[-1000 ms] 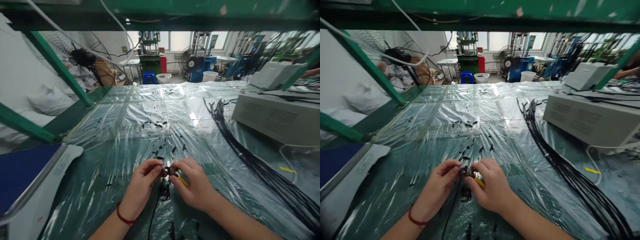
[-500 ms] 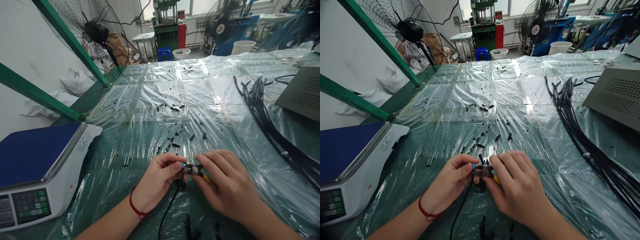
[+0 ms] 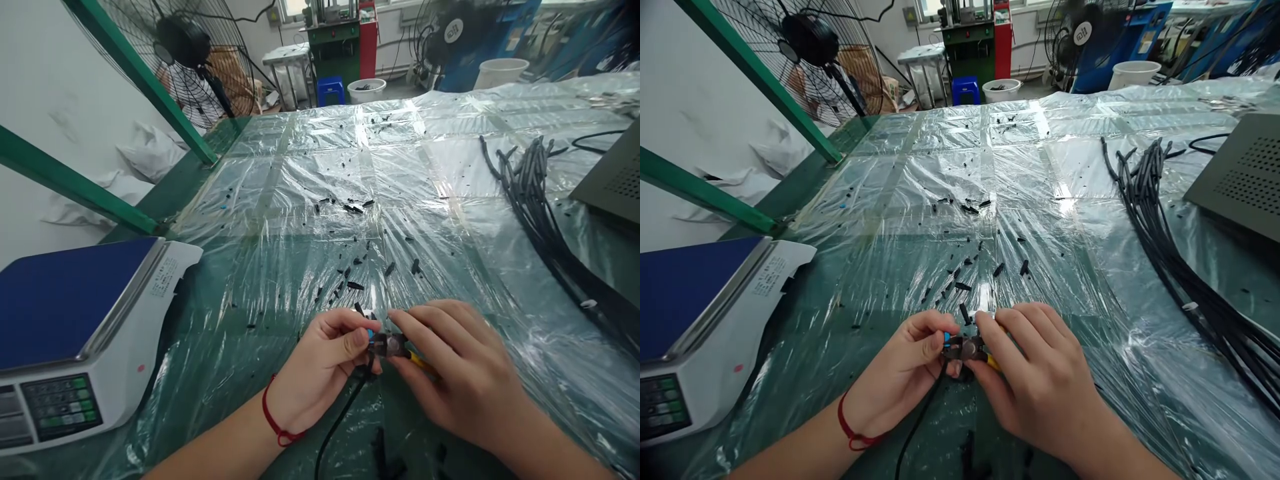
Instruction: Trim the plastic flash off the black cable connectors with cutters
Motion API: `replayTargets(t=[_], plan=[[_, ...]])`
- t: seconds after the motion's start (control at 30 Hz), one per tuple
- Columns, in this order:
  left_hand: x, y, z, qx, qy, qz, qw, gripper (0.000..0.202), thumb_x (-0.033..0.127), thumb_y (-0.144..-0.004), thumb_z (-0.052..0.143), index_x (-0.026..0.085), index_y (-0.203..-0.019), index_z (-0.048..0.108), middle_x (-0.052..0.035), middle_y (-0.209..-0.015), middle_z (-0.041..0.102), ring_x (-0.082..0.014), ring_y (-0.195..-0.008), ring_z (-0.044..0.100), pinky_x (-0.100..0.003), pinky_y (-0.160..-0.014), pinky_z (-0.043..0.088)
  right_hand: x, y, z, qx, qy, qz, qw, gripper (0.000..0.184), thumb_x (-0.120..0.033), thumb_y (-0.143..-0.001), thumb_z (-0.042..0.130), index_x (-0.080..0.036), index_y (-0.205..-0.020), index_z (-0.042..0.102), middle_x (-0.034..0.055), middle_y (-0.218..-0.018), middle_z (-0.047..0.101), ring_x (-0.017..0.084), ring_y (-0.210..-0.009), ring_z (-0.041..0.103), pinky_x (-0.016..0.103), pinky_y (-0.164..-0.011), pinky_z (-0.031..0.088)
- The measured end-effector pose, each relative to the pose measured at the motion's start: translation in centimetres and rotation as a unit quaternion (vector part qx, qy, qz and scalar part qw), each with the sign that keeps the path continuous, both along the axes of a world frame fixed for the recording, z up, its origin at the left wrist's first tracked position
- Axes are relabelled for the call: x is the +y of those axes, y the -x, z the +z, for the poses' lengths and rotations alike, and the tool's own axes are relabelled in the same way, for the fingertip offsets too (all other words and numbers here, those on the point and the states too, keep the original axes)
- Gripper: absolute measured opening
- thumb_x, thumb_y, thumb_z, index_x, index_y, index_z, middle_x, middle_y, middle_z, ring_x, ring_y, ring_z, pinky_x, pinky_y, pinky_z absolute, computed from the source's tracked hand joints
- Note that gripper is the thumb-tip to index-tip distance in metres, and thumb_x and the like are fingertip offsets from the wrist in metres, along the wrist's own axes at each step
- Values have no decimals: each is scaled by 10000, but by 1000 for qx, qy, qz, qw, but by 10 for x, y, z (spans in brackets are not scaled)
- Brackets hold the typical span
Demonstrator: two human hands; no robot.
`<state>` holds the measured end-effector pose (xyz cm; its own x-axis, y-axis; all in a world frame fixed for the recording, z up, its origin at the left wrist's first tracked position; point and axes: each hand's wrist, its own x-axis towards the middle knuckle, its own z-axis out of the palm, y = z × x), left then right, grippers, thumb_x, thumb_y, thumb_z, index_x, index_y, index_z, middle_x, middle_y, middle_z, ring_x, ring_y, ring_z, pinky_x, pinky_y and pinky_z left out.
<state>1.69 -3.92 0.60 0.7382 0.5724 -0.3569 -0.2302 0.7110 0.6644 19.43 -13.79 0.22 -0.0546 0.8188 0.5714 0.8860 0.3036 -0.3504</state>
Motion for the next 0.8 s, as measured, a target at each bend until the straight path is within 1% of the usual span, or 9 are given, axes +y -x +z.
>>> replayTargets(t=[0.13,0.3,0.5,0.63,0.7,0.8], plan=[[-1,-2,0,-11,6,10,1000,162,264,-754,891,158,-830,793,-3,-694,689,-110,-599,695,-183,-600,577,-1,0,-1,6,4,11,1000,324,-231,-942,660,-91,-1234,639,102,-983,688,244,-928,583,417,-852,473],[-3,-3,4,-19,14,15,1000,162,252,-753,891,143,-814,789,0,-679,674,-100,-557,677,-177,-564,559,-3,1,0,4,16,23,1000,318,-222,-949,647,-99,-1240,619,96,-947,688,239,-873,585,399,-772,473],[-3,-2,7,-13,4,15,1000,186,267,-735,903,140,-799,783,9,-665,647,-103,-551,673,-183,-560,555,-6,2,0,3,18,29,999,274,-224,-962,622,-101,-1207,612,82,-869,669,229,-781,571,380,-692,439],[-3,-3,6,-15,2,9,1000,164,264,-761,886,145,-812,785,10,-665,646,-102,-555,672,-185,-563,556,-6,3,1,-1,28,33,999,198,-223,-972,595,-97,-1121,624,62,-777,620,209,-693,527,357,-614,388],[-2,-3,5,-5,-2,15,1000,138,253,-787,866,149,-833,787,2,-709,667,-98,-570,674,-187,-577,559,-5,3,1,-3,25,32,999,156,-214,-977,581,-97,-1071,623,55,-745,599,198,-656,506,347,-584,366],[0,-3,4,22,-23,26,999,99,241,-838,822,158,-887,796,-12,-789,693,-93,-617,681,-183,-620,556,-1,3,0,1,21,22,1000,127,-198,-981,575,-97,-1044,620,57,-747,604,195,-662,525,341,-582,368]])
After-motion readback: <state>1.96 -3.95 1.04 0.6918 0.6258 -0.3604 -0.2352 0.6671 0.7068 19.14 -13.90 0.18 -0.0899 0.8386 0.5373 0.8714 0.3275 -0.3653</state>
